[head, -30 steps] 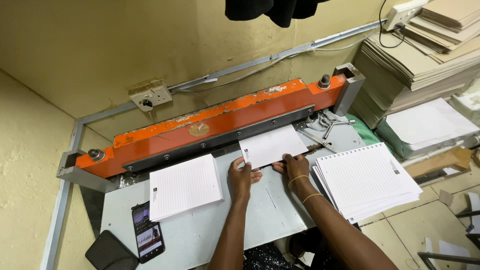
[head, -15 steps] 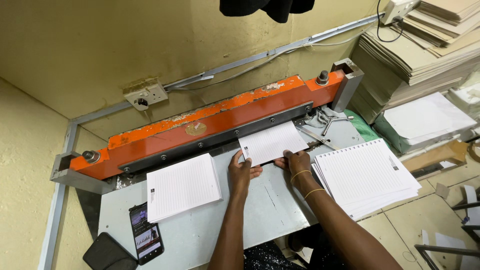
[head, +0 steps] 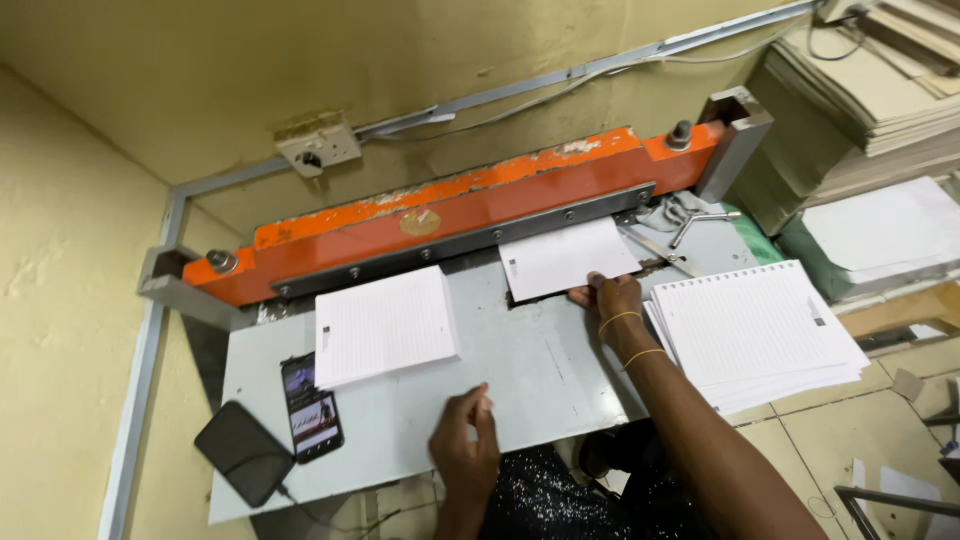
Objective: The person places lined paper sheets into a binding machine, presses the handle to create a binding, and stacks the finished notebooks. The person repeats this process for multiple sheets, organizing the completed notebooks into a neat pile.
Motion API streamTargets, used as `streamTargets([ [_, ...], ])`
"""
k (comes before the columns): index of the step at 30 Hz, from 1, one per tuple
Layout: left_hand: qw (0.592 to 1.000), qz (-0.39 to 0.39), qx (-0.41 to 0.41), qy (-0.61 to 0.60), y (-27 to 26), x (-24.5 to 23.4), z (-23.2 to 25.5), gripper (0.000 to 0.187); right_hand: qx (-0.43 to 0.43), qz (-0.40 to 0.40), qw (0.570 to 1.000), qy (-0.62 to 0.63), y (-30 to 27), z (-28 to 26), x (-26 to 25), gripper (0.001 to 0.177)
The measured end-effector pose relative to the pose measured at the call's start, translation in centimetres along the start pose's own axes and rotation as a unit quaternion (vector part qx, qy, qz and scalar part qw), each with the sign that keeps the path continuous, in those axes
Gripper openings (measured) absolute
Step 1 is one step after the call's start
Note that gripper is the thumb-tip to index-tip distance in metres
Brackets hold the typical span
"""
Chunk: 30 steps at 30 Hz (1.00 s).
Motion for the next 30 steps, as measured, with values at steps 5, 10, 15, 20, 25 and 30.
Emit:
streamTargets([
  [5, 0.956, -0.026, 0.094, 0.277, 5.5, -9.0, -0.6, 0.024, 0.009, -0.031, 0.999, -0.008, -2.9, -1.7, 0.6, 0.013],
  [10, 0.935, -0.089, 0.146, 0.311, 7.6, -10.1, -2.9, 0.018, -0.036, -0.064, 0.995, 0.066, -10.0, -4.4, -1.0, 0.019],
  [15, 0.933, -0.097, 0.172, 0.300, 8.5, -10.2, -3.3, 0.014, -0.281, -0.026, 0.949, -0.137, -19.0, -11.0, -10.8, 0.029],
  [20, 0.948, -0.122, 0.163, 0.245, 9.7, -10.6, -3.6, 0.014, -0.589, 0.152, 0.216, -0.764, -12.7, -9.1, -25.9, 0.056],
  [25, 0.949, -0.123, 0.164, 0.238, 10.2, -10.6, -4.7, 0.009, -0.410, 0.009, 0.368, -0.835, -15.0, -9.4, -19.9, 0.039],
  [30, 0.941, -0.086, 0.179, 0.274, 9.5, -9.6, -4.9, 0.009, -0.401, -0.030, 0.526, -0.749, -19.5, -9.0, -10.0, 0.033],
])
Point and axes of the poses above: each hand's wrist, its own y-axis towards the middle knuckle, its own x-axis out of the palm, z = x × y, the point moved 5 cm from there along y, towards the middle knuckle, and after that the axes turned 8 degrees about -z, right-handed, at the moved point
